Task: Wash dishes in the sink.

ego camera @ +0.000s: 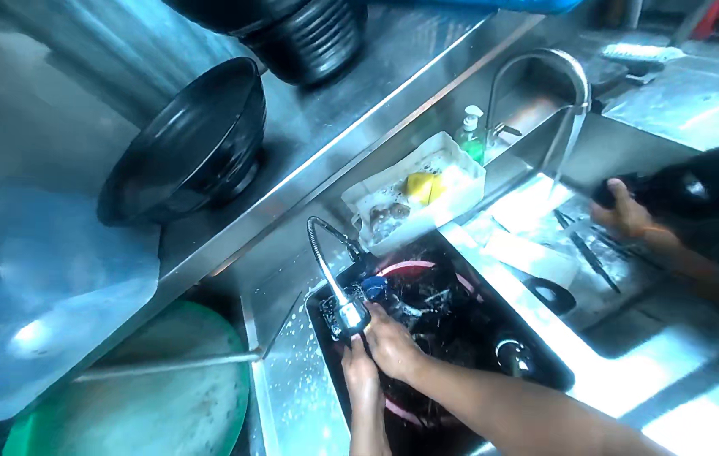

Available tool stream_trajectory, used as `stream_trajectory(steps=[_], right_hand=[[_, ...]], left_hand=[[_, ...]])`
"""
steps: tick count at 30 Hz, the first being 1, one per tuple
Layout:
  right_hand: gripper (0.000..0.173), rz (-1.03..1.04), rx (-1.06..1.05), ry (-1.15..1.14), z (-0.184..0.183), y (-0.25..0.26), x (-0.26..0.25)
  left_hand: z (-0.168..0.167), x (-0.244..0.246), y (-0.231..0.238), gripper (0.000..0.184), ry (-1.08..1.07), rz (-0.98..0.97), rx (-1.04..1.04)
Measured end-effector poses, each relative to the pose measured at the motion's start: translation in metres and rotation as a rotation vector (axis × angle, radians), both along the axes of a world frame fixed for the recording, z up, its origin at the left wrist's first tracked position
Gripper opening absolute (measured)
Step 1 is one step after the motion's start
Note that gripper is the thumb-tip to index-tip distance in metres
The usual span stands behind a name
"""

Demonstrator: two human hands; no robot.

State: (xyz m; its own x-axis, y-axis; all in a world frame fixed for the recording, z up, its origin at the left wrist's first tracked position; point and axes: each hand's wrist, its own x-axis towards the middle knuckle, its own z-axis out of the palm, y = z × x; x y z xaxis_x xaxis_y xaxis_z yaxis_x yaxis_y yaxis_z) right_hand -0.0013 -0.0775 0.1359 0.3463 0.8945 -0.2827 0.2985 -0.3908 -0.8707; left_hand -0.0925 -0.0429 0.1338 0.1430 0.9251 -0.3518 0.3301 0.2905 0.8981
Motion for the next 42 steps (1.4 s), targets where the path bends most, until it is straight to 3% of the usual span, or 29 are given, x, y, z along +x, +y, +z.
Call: stream_trajectory(steps=[4, 7, 10, 13, 17, 19, 22, 25, 28, 31, 33, 35, 37, 39, 42], right_hand=[[0.029, 0.070, 0.190, -0.053, -0.007, -0.007, -0.005], [0.036, 0.059, 0.075, -0.048, -0.006, 0.001, 0.006], [0.030, 0.106, 0.208, -0.003, -0.003, -0.009, -0.004], [0.034, 0.003, 0.150, -0.051, -0.012, 0.001, 0.008], [0.038, -0.344, -0.017, -0.128, -0.029, 0.024, 0.022], [0.047, -0.268, 0.028, -0.138, -0.014, 0.016, 0.005], [0.053, -0.085, 0.088, -0.125, -0.004, 0.010, -0.012], [0.058, -0.214, -0.044, -0.248, -0.033, 0.026, 0.026], [0.057, -0.473, -0.053, -0.120, -0.039, 0.025, 0.055], [0.051, -0.708, 0.063, 0.322, -0.030, 0.012, 0.046], [0.046, -0.686, 0.093, 0.450, -0.030, -0.005, 0.023], [0.050, -0.543, 0.028, 0.269, -0.031, -0.020, 0.015], [0.047, -0.473, -0.014, 0.071, -0.032, -0.034, 0.031], [0.041, -0.470, -0.018, -0.052, -0.035, -0.051, 0.063], [0.032, -0.683, -0.033, -0.061, -0.035, -0.081, 0.124]], left_hand=[[-0.002, -0.002, 0.010, 0.049, 0.136, -0.102, 0.012], [-0.001, -0.003, 0.004, 0.043, 0.305, -0.146, 0.094], [0.002, -0.007, 0.008, 0.048, 0.319, -0.121, 0.095], [0.009, -0.008, -0.001, 0.045, 0.389, -0.137, 0.156], [0.021, -0.007, -0.014, 0.032, 0.328, -0.128, 0.446], [0.015, -0.008, -0.007, 0.028, 0.219, -0.053, 0.494], [0.007, -0.005, 0.000, 0.025, 0.128, 0.045, 0.400], [0.006, -0.013, -0.002, 0.021, 0.036, 0.014, 0.409], [-0.007, -0.017, 0.003, 0.021, -0.264, 0.218, 0.220], [-0.030, -0.002, 0.007, 0.040, -0.489, 0.367, -0.163], [-0.052, 0.019, -0.002, 0.038, -0.576, 0.392, -0.401], [-0.073, 0.041, -0.009, 0.035, -0.590, 0.348, -0.496], [-0.095, 0.055, -0.012, 0.037, -0.535, 0.209, -0.415], [-0.115, 0.067, -0.006, 0.042, -0.417, 0.037, -0.206], [-0.149, 0.069, 0.017, 0.026, -0.083, -0.196, 0.116]])
